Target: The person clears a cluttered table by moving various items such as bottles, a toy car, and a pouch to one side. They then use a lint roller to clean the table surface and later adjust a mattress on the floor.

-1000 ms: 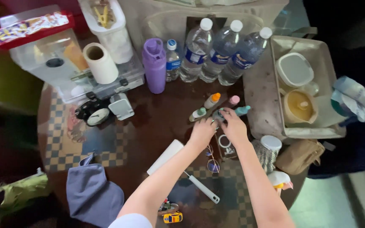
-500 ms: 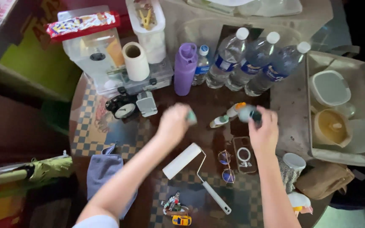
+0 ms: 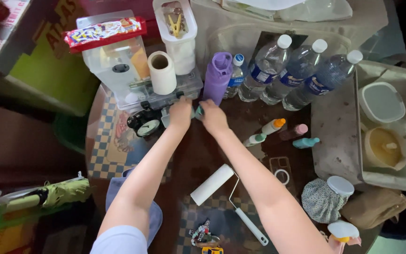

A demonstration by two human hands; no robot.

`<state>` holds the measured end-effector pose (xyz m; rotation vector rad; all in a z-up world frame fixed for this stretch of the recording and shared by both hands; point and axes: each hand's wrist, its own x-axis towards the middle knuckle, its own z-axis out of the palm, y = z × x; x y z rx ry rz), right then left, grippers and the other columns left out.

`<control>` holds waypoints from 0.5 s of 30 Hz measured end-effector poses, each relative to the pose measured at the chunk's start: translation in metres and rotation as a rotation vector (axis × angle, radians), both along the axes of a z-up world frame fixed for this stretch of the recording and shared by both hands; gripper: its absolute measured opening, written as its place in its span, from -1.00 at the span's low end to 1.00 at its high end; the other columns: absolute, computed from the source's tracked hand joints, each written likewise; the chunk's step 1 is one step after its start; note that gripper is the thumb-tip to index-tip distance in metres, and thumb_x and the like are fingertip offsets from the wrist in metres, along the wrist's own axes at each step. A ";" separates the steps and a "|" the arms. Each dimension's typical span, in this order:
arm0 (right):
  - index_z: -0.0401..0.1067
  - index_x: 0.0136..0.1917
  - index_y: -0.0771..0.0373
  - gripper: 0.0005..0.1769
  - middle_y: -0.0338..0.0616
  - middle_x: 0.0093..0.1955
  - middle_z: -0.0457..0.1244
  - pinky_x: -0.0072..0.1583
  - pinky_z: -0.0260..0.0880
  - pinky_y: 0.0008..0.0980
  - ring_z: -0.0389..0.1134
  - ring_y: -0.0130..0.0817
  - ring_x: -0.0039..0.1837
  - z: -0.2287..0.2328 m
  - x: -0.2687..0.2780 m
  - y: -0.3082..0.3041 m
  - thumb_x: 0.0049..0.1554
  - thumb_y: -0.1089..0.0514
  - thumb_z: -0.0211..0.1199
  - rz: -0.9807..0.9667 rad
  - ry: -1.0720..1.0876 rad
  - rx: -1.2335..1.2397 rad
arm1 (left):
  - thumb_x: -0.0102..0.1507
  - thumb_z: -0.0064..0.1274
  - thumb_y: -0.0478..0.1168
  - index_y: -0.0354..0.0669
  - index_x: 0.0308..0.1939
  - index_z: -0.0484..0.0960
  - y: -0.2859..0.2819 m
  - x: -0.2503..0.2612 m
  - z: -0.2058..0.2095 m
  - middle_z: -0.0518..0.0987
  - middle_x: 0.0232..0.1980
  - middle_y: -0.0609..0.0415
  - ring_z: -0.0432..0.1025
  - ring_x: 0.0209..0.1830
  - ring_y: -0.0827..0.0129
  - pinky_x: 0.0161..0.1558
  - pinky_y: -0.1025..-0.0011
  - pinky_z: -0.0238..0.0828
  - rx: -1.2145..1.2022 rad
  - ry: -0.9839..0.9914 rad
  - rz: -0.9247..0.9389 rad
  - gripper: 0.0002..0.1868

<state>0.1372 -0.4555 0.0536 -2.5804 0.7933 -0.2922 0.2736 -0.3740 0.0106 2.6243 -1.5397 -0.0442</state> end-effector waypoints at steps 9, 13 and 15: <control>0.35 0.35 0.17 -0.42 0.02 0.32 0.18 -0.05 0.60 0.03 0.49 0.16 -0.03 0.013 0.009 0.026 0.07 0.21 0.38 -0.064 -0.030 -0.040 | 0.31 0.06 -0.41 -0.31 0.02 0.65 0.019 -0.028 0.041 0.53 0.14 -0.19 0.57 -0.27 0.22 -0.36 0.29 0.55 -0.050 -0.156 0.079 -0.79; 0.36 0.33 0.07 -0.46 -0.05 0.29 0.20 -0.03 0.60 0.02 0.48 0.14 -0.02 0.032 -0.040 0.025 0.07 0.24 0.31 -0.124 -0.121 -0.029 | 0.21 0.19 -0.36 -0.17 -0.18 0.64 0.017 -0.050 0.039 0.53 -0.11 -0.09 0.47 -0.20 0.15 -0.20 0.20 0.37 -0.280 -0.473 0.064 -0.88; 0.49 0.12 -0.18 -0.68 -0.45 0.10 0.27 0.00 0.50 -0.38 0.45 -0.35 0.07 0.034 -0.075 0.018 0.07 0.08 0.28 -0.301 -0.273 -0.302 | 0.23 0.14 -0.14 0.12 0.06 0.67 0.014 -0.067 0.045 0.53 -0.10 0.12 0.46 -0.10 0.24 0.01 0.10 0.33 -0.314 -0.371 0.053 -0.70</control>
